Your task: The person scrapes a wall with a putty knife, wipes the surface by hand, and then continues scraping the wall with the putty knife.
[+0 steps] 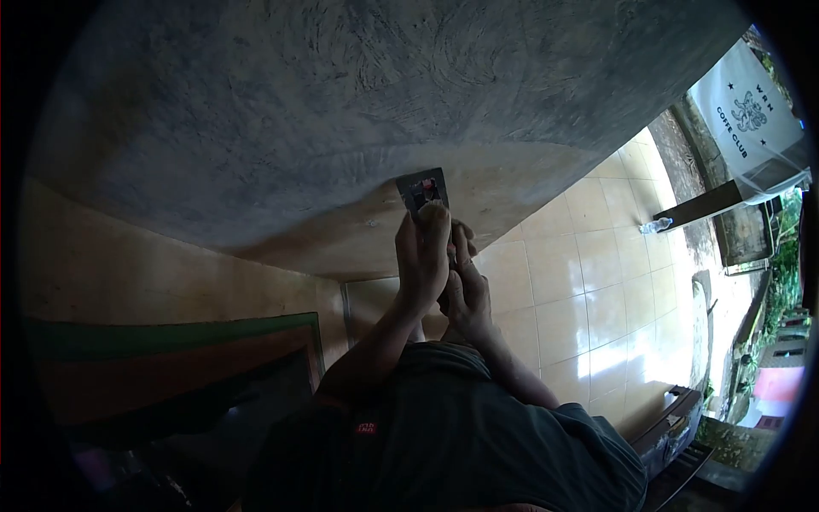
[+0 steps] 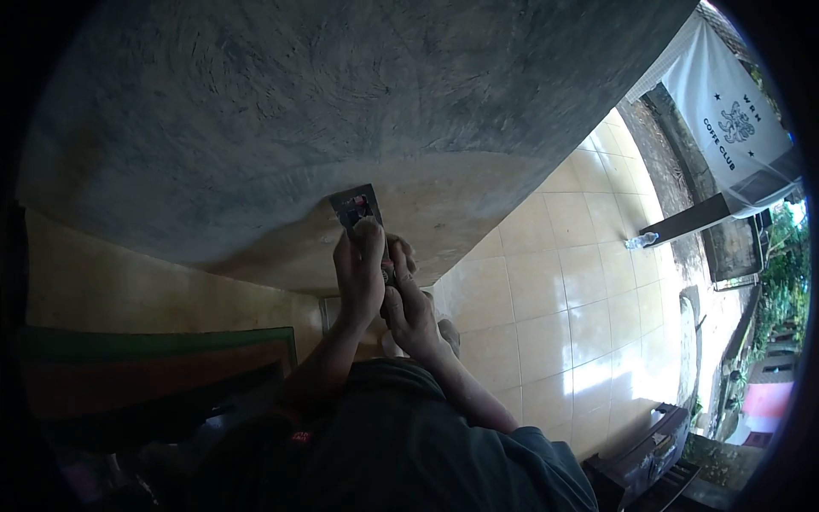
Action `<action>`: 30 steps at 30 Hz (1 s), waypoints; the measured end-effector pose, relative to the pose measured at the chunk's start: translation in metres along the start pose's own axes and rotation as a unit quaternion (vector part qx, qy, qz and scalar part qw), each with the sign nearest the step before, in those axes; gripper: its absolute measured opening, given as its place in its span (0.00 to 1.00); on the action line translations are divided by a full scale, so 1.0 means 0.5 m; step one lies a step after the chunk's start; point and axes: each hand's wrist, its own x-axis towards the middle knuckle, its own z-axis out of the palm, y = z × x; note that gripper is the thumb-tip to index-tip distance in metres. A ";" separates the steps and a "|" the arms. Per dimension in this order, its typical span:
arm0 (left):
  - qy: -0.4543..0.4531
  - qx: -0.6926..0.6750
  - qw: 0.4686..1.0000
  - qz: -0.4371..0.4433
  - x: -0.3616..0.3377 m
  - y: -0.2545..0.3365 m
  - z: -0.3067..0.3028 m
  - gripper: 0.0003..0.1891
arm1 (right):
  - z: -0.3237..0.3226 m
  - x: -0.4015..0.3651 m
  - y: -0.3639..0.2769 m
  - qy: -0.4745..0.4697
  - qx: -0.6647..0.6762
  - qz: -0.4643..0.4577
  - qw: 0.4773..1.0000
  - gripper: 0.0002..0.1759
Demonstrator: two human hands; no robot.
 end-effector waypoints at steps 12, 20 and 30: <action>-0.012 0.014 0.999 -0.027 -0.031 -0.073 -0.007 0.10 | -0.019 -0.001 0.048 0.048 -0.125 -0.109 0.985 0.26; -0.001 0.115 0.989 0.090 -0.006 -0.028 0.019 0.12 | -0.035 0.014 -0.020 0.019 -0.074 -0.112 0.991 0.27; -0.023 0.045 0.995 0.084 0.003 -0.016 0.031 0.10 | -0.064 0.008 -0.074 0.004 0.029 0.022 0.999 0.25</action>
